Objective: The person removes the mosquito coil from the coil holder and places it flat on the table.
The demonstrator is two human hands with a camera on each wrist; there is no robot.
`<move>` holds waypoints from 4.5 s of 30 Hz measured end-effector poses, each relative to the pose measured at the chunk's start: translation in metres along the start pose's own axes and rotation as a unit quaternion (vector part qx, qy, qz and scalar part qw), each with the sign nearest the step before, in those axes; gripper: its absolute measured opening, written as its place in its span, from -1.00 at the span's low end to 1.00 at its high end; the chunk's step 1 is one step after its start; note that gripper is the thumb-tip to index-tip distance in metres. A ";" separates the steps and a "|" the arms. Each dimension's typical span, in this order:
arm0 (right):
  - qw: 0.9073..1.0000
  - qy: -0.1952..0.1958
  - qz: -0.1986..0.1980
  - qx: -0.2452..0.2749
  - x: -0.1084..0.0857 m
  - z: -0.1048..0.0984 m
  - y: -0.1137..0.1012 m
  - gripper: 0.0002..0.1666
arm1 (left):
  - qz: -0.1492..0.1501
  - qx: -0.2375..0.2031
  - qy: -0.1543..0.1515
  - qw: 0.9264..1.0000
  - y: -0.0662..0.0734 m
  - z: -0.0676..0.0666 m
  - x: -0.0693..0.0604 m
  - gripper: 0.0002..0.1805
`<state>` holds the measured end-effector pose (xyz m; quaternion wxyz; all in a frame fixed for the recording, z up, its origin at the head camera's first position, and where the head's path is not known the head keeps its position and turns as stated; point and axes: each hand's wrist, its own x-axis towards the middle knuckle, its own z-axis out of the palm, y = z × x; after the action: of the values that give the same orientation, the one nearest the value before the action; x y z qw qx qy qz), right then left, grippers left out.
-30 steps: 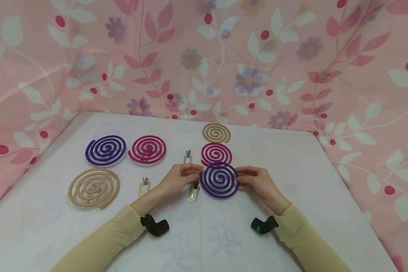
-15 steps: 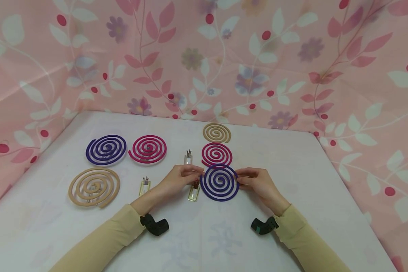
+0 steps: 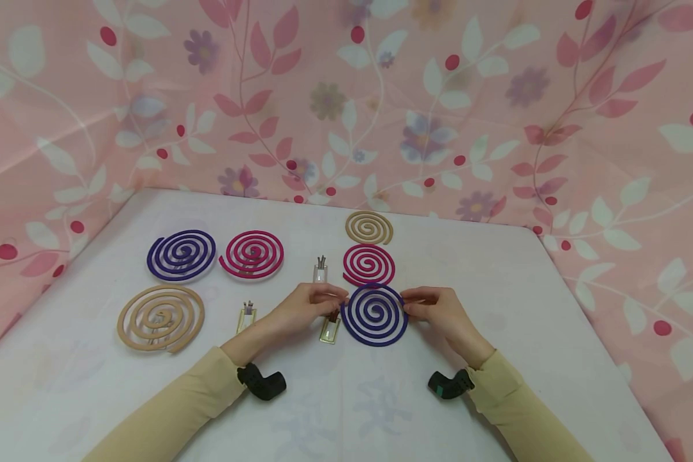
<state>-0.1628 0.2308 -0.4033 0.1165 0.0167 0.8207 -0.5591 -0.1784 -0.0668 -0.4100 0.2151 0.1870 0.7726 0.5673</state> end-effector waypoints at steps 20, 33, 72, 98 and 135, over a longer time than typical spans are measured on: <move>1.000 -0.001 -0.018 -0.007 -0.004 -0.003 -0.004 -0.62 | 0.006 0.028 -0.015 0.999 0.004 -0.004 -0.002 -0.65; 1.000 0.006 -0.003 0.023 -0.003 -0.001 -0.003 -0.64 | -0.010 0.013 -0.001 1.000 0.001 -0.004 0.000 -0.65; 0.998 0.040 -0.039 -0.010 -0.005 -0.022 -0.020 -0.62 | 0.038 0.024 -0.003 0.999 0.028 -0.054 -0.012 -0.64; 0.966 0.018 -0.167 0.198 0.057 0.101 -0.157 -0.57 | -0.001 0.044 0.180 0.983 0.026 -0.187 -0.064 -0.44; 0.945 0.044 0.052 0.319 0.070 0.206 -0.130 -0.33 | -0.070 0.034 0.101 0.992 -0.003 -0.196 -0.054 -0.41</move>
<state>-0.2160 -0.0146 -0.3710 0.0973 0.1200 0.6022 -0.7833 -0.2396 -0.2527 -0.3549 0.1683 0.0817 0.8204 0.5403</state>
